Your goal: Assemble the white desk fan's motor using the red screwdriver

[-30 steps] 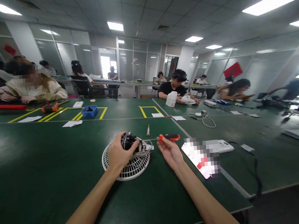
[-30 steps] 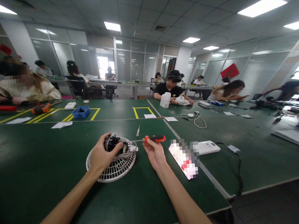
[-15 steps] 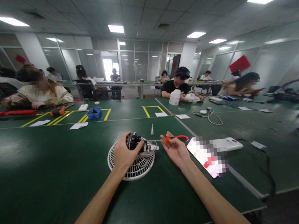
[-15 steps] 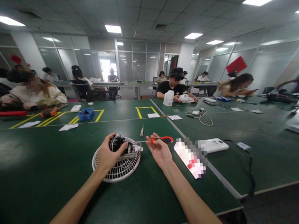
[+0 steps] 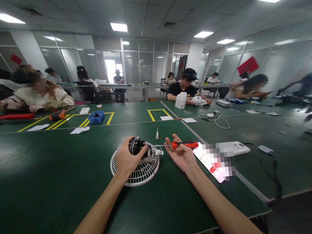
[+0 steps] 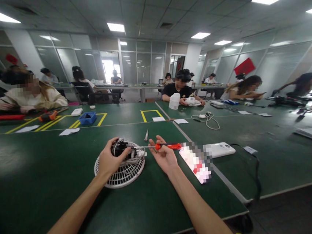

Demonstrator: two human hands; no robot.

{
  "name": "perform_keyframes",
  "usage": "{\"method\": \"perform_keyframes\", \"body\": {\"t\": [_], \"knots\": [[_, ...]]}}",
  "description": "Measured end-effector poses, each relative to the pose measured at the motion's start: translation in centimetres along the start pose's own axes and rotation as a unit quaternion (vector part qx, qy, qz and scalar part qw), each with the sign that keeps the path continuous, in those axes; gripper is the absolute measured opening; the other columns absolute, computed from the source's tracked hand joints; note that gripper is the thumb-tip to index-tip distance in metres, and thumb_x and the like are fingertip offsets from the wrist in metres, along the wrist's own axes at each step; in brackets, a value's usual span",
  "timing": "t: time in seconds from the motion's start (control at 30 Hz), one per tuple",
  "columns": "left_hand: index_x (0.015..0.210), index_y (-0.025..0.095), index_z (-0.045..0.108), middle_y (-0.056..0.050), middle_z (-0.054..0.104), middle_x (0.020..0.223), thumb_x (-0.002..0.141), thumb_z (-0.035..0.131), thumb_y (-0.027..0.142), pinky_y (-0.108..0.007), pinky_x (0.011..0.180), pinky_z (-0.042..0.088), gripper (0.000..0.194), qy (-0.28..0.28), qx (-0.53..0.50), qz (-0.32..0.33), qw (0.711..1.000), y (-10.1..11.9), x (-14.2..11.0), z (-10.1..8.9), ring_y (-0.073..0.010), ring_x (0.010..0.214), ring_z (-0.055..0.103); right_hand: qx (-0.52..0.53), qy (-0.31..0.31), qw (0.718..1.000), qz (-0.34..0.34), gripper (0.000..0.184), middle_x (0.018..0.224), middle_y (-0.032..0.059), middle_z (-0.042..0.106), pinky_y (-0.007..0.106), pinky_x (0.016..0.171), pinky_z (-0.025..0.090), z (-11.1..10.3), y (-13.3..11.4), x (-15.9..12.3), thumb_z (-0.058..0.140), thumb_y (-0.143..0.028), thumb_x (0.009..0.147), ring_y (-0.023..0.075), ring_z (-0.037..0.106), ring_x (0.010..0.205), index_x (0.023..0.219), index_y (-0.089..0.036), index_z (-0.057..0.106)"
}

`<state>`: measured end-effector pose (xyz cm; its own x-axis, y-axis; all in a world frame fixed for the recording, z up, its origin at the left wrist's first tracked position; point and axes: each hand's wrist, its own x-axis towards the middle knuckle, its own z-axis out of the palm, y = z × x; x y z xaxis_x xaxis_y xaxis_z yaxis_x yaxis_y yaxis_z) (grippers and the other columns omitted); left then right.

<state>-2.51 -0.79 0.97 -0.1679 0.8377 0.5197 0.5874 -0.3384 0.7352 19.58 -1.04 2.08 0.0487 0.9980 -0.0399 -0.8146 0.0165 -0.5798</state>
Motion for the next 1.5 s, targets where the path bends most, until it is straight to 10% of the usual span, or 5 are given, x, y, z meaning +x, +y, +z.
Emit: {"method": "perform_keyframes", "body": {"t": [0.43,0.57,0.73,1.23,1.5], "knots": [[0.128,0.022,0.059,-0.011,0.07,0.122,0.075,0.078,0.054,-0.05,0.101,0.053,0.065,-0.012,0.002,0.035,0.999,-0.7,0.2,0.1,-0.0304,0.112,0.068,0.018,-0.009,1.0,0.011,0.046,0.074,-0.0064,0.071,0.037,0.093,0.056,-0.2,-0.3,0.0,0.059,0.004,0.059,0.0194,0.074,0.098,0.095,-0.024,0.07],[0.128,0.022,0.059,-0.012,0.07,0.123,0.075,0.077,0.055,-0.051,0.102,0.053,0.064,-0.007,0.003,0.035,0.999,-0.6,0.2,0.1,-0.031,0.113,0.068,-0.004,0.021,1.0,0.012,0.009,0.085,0.0004,0.076,0.034,0.083,0.059,0.2,-0.2,0.3,0.074,-0.029,0.082,0.0204,0.074,0.095,0.088,-0.023,0.07],[0.127,0.022,0.06,-0.012,0.07,0.122,0.075,0.077,0.057,-0.05,0.101,0.053,0.065,-0.012,0.002,0.026,1.0,-0.4,0.1,0.0,-0.0307,0.113,0.068,-0.098,0.057,0.993,-0.028,0.032,0.065,-0.003,0.066,0.022,0.058,0.056,0.2,0.0,0.5,0.078,-0.05,0.082,0.0105,0.061,0.057,0.091,-0.019,0.073],[0.129,0.022,0.06,-0.012,0.07,0.125,0.076,0.077,0.059,-0.051,0.103,0.052,0.067,-0.004,0.02,0.018,1.0,-0.3,0.0,-0.1,-0.0314,0.115,0.067,-0.048,0.072,0.995,-0.048,0.024,0.084,0.0015,0.078,0.028,0.08,0.065,-0.4,-0.1,1.2,0.08,-0.009,0.077,0.0163,0.078,0.082,0.091,-0.02,0.063],[0.128,0.023,0.06,-0.012,0.07,0.125,0.074,0.078,0.063,-0.051,0.102,0.053,0.069,0.0,0.026,0.023,0.999,-0.4,0.0,0.0,-0.0316,0.114,0.068,-0.088,0.107,0.988,-0.062,0.019,0.079,0.0027,0.077,0.026,0.078,0.065,-0.7,0.7,1.2,0.084,-0.015,0.077,0.015,0.077,0.076,0.085,-0.016,0.066]]}}
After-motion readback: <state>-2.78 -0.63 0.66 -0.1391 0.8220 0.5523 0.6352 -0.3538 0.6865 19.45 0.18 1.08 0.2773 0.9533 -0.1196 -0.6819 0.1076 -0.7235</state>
